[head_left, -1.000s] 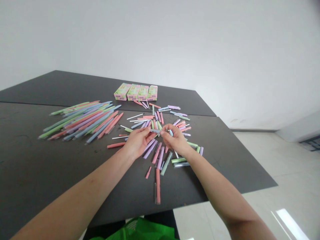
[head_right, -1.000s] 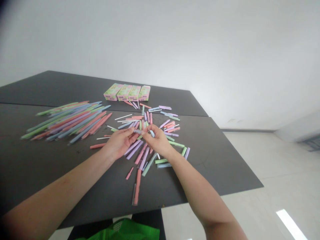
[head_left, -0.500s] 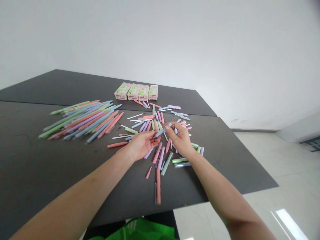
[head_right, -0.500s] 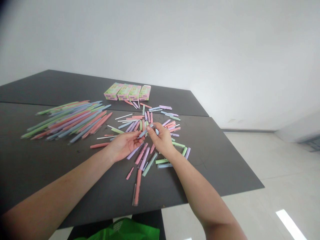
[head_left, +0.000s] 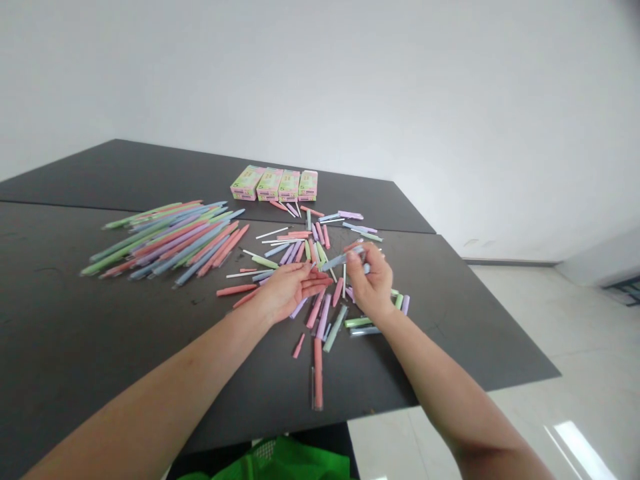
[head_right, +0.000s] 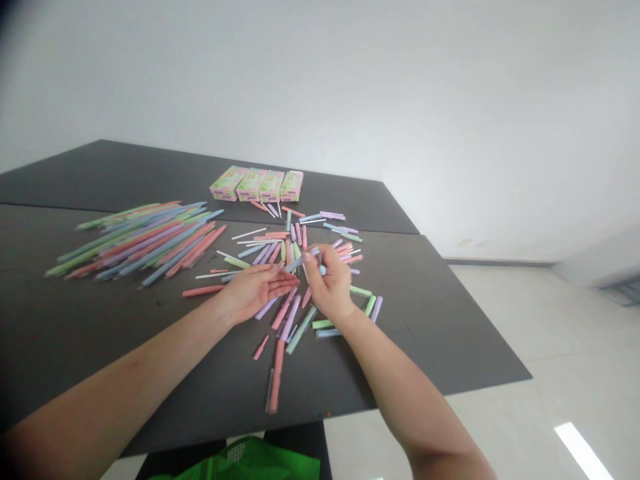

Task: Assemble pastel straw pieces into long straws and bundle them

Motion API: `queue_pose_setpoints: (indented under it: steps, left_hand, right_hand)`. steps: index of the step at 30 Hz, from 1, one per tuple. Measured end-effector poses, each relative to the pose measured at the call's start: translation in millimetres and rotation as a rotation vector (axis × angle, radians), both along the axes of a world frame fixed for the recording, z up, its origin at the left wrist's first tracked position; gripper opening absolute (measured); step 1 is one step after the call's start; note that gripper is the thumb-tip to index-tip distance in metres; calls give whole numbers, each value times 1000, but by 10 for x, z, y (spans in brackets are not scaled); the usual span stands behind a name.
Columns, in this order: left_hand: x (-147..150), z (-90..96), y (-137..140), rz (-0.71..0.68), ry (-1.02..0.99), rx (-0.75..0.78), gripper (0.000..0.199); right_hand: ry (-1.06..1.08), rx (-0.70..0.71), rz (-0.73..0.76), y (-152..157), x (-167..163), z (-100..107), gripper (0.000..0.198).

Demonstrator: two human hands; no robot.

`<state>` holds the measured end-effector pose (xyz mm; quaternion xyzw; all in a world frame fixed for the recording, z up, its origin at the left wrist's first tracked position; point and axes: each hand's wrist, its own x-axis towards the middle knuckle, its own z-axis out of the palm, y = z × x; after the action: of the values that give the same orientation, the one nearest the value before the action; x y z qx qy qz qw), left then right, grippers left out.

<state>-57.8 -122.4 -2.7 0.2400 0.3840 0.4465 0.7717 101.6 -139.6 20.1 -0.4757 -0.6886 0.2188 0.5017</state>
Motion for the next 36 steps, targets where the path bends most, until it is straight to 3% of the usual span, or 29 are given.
queue_pose_setpoints:
  steps: [3, 6, 12, 16, 20, 25, 31, 36]
  left_hand:
    - [50, -11, -47, -41, -13, 49, 21]
    - [70, -18, -64, -58, -5, 82, 18]
    - [14, 62, -27, -43, -4, 66, 18]
    - [-11, 104, -23, -61, 51, 56, 18]
    - [-30, 79, -19, -116, 73, 125, 15]
    - [-69, 41, 17, -88, 43, 162, 19]
    - [-152, -19, 108, -5, -9, 207, 14]
    - [-200, -55, 153, -24, -33, 270, 11]
  right_hand:
    - [-249, -52, 167, 13, -82, -44, 21]
    - [-270, -44, 108, 44, -104, -89, 21]
    - [-86, -11, 48, 47, -46, -55, 24]
    - [10, -61, 31, 83, -19, -64, 27]
    - [45, -101, 45, 139, 2, -121, 29]
    - [118, -123, 85, 147, -5, -130, 30]
    - [421, -323, 217, 141, -27, -67, 35]
    - [563, -428, 268, 129, 6, 34, 36]
